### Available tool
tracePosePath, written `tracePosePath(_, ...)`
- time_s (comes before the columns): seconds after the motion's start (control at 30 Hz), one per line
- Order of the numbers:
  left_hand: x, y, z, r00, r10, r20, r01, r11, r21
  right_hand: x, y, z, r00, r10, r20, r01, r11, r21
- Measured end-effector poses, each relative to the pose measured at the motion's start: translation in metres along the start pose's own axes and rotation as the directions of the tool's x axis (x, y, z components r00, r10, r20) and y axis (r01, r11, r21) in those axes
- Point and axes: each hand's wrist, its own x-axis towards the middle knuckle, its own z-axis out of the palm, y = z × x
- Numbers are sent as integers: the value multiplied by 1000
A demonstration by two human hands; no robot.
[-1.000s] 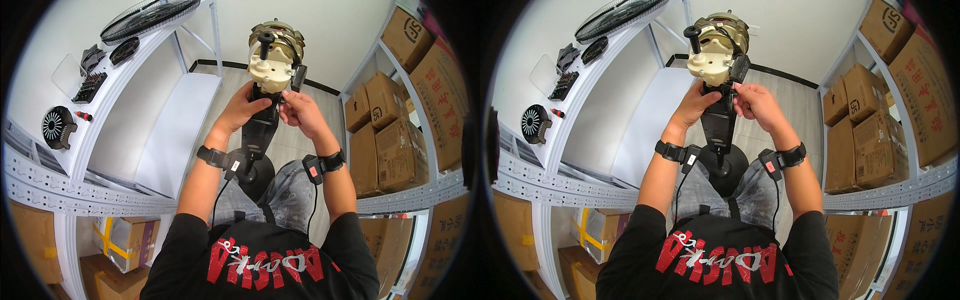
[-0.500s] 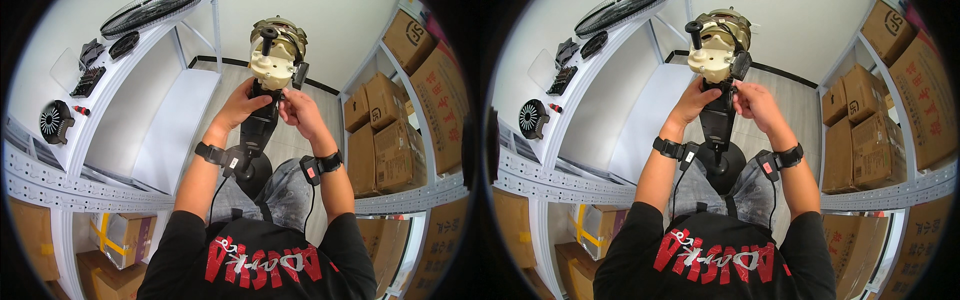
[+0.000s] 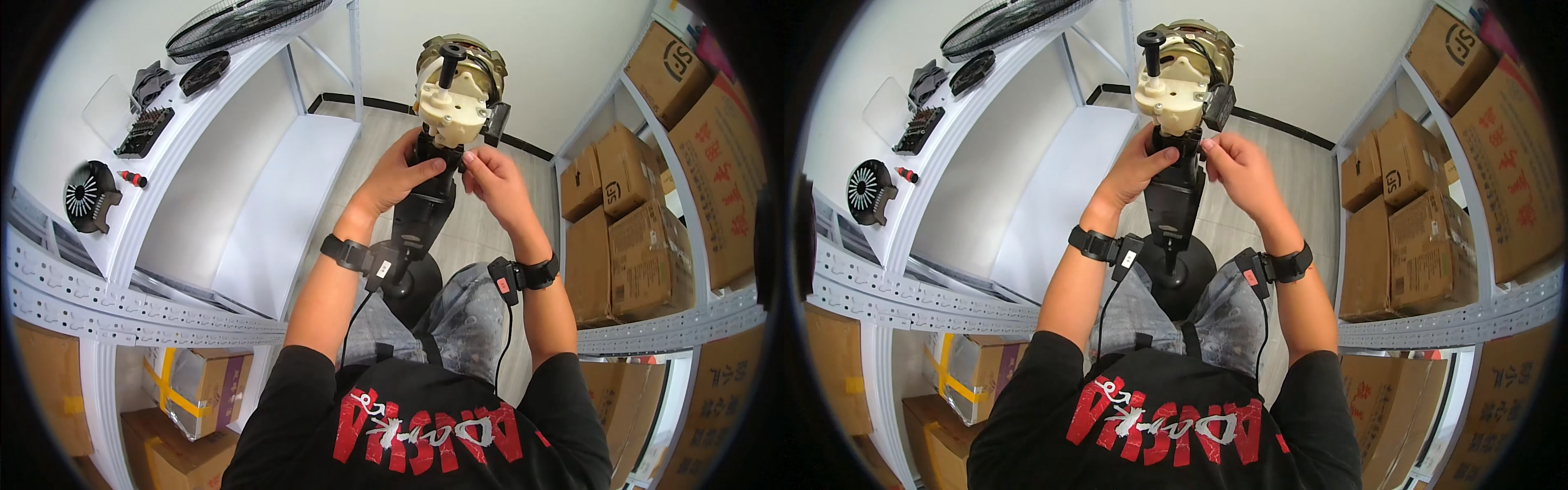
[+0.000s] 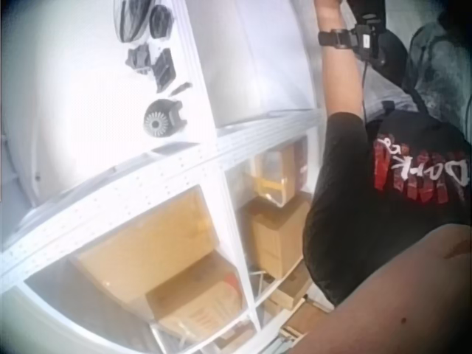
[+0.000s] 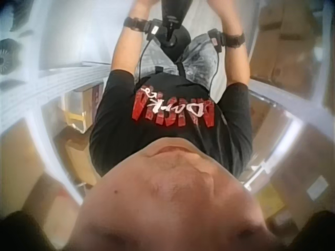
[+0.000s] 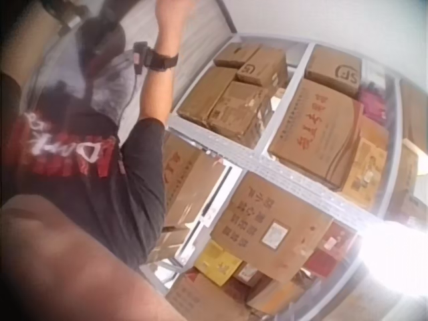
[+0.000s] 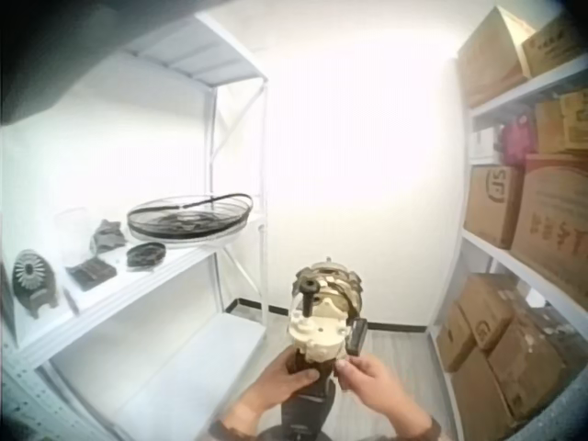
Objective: The person secures a mechanical component onto a black stand using a screwdriver. They tighten a screw, rotate the component to check alignment, and continue adjusting the fastener.
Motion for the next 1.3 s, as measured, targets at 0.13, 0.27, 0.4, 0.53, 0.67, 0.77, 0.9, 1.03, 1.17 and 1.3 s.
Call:
tracePosePath(0.13, -1, 0, 1, 999, 41, 6, -41, 999, 13, 4, -2, -12, 927, 236, 293, -330, 883, 333)
tracePosePath(0.27, -1, -1, 1, 999, 44, 2, -43, 999, -27, 2, 4, -13, 993, 95, 75, -102, 989, 107)
tracePosePath(0.4, -1, 1, 2, 999, 41, 4, -41, 998, -47, -11, 2, -9, 946, -323, 8, 303, 879, -369)
tracePosePath(0.53, -1, 1, 1, 999, 19, 33, -17, 997, -71, -8, -1, -3, 877, -478, 37, 401, 689, -604)
tracePosePath(0.67, -2, 2, 4, 1000, 31, -6, -31, 997, -71, -1, -1, -3, 998, -59, 18, 62, 983, -172)
tracePosePath(0.77, -1, 0, 2, 999, 43, 2, -43, 996, -78, 4, -2, -11, 957, 192, 219, -243, 942, 233)
tracePosePath(0.9, -1, -3, 1, 1000, 29, 1, -29, 996, -79, -4, 0, -10, 992, 109, 69, -114, 992, 63)
tracePosePath(1.03, 0, -1, 1, 999, 44, 18, -43, 995, -86, -14, -6, -3, 866, -495, 68, 432, 674, -599)
tracePosePath(1.17, 0, -1, 3, 999, 51, 8, -50, 995, -87, -6, 1, -2, 806, -582, 105, 475, 532, -701)
tracePosePath(1.3, -1, -4, 1, 999, 46, 0, -46, 996, -78, 2, 10, -3, 993, 91, 75, -101, 986, 136)
